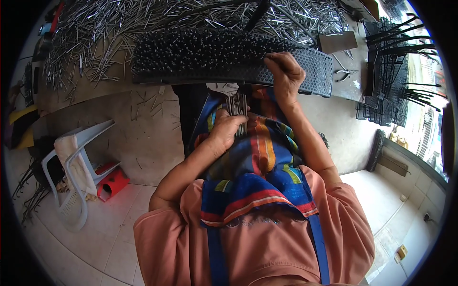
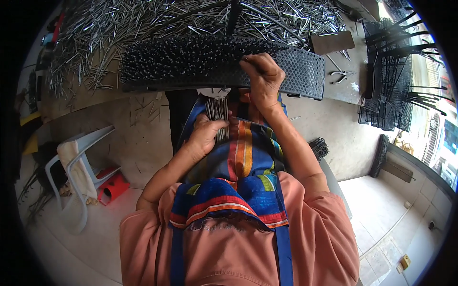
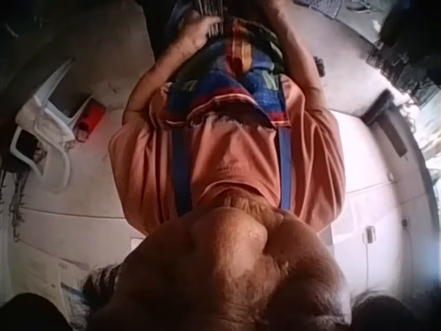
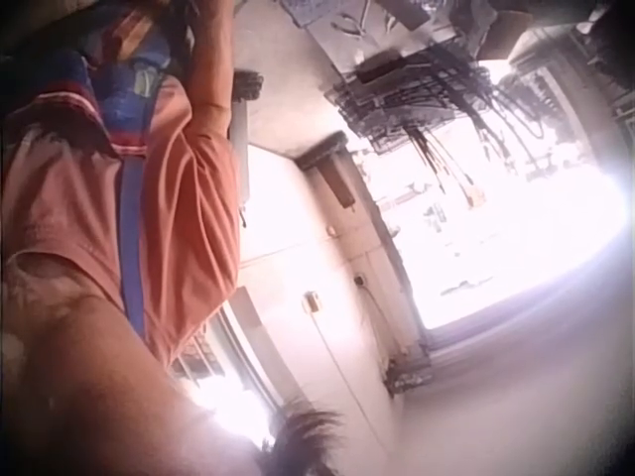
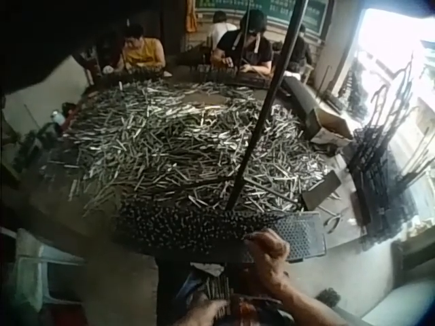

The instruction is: Organizing bundles of thin metal rods by inserting them into a perforated plate at a workbench.

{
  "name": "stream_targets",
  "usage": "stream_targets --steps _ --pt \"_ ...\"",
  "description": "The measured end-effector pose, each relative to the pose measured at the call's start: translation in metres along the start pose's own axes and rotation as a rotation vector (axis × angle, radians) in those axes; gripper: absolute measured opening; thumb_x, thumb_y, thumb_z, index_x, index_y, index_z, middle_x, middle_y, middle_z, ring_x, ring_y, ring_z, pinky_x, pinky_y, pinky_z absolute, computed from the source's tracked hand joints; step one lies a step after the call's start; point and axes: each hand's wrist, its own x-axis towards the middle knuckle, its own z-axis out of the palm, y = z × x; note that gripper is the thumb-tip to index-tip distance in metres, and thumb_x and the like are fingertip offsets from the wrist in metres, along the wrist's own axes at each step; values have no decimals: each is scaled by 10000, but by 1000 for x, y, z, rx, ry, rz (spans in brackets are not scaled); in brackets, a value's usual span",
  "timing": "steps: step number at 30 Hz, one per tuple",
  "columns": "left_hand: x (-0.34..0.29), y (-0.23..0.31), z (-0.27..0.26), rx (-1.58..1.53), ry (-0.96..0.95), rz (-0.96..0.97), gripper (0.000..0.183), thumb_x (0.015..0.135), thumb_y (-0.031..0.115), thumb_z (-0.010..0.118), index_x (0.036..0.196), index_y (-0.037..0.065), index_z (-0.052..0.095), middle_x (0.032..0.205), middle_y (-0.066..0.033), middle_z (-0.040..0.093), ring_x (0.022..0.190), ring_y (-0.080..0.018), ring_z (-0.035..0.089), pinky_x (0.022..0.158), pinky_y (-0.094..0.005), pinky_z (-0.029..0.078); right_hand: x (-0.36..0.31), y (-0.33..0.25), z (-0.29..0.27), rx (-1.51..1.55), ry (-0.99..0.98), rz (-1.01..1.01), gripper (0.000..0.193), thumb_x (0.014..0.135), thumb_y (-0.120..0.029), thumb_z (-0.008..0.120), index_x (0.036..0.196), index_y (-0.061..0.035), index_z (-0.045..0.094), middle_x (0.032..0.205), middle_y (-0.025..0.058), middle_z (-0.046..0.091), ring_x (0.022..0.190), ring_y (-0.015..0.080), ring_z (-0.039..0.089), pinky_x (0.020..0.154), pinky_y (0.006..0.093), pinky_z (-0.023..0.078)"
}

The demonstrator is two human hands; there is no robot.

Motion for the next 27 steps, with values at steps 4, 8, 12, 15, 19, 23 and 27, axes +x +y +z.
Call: stream_targets --steps 4,8,12,15,19,23,27 --pt "0 4 4 44 33 85 282 799 -94 570 1064 -28 642 916 -134 711 755 -222 712 686 -331 597 -6 3 -2 -104 -70 -23 117 760 61 722 868 18 708 824 50 659 754 85 606 659 215 466" --pt "6 4 7 4 52 128 293 774 -126 586 1042 -48 678 992 -138 718 854 -215 707 794 -335 575 -8 -1 5 -279 -97 -44 137 755 43 730 885 -1 720 797 59 666 699 108 623 629 239 482" --pt "5 17 14 -54 37 107 253 771 -127 595 1002 -46 661 911 -147 715 770 -243 711 725 -343 596 -4 -5 6 -325 -118 -105 133 759 18 733 888 -15 724 764 75 665 656 154 648 596 263 488" --pt "10 15 11 -122 69 35 217 776 -117 617 973 -38 660 897 -153 714 759 -252 710 705 -348 597 2 -3 7 -457 -168 -167 131 766 -8 733 895 -27 724 780 103 668 663 214 668 592 285 495" --pt "12 15 12 -92 72 40 227 787 -92 633 1003 -43 683 912 -162 721 781 -243 710 734 -347 589 8 -5 8 -451 -214 -139 125 780 -60 734 904 -44 727 792 118 668 673 253 673 590 302 499" --pt "11 17 11 -132 53 18 240 802 -77 645 1036 -27 667 905 -155 718 771 -246 711 701 -349 594 6 -14 4 -592 -227 -182 133 783 -102 737 903 -46 726 771 116 670 658 240 674 586 307 502" --pt "9 21 16 -175 -12 14 258 816 -65 646 1069 -17 657 918 -150 715 782 -243 712 680 -348 599 -8 -25 -17 -310 -532 464 103 798 -71 719 871 0 703 690 82 665 588 156 648 533 310 502"
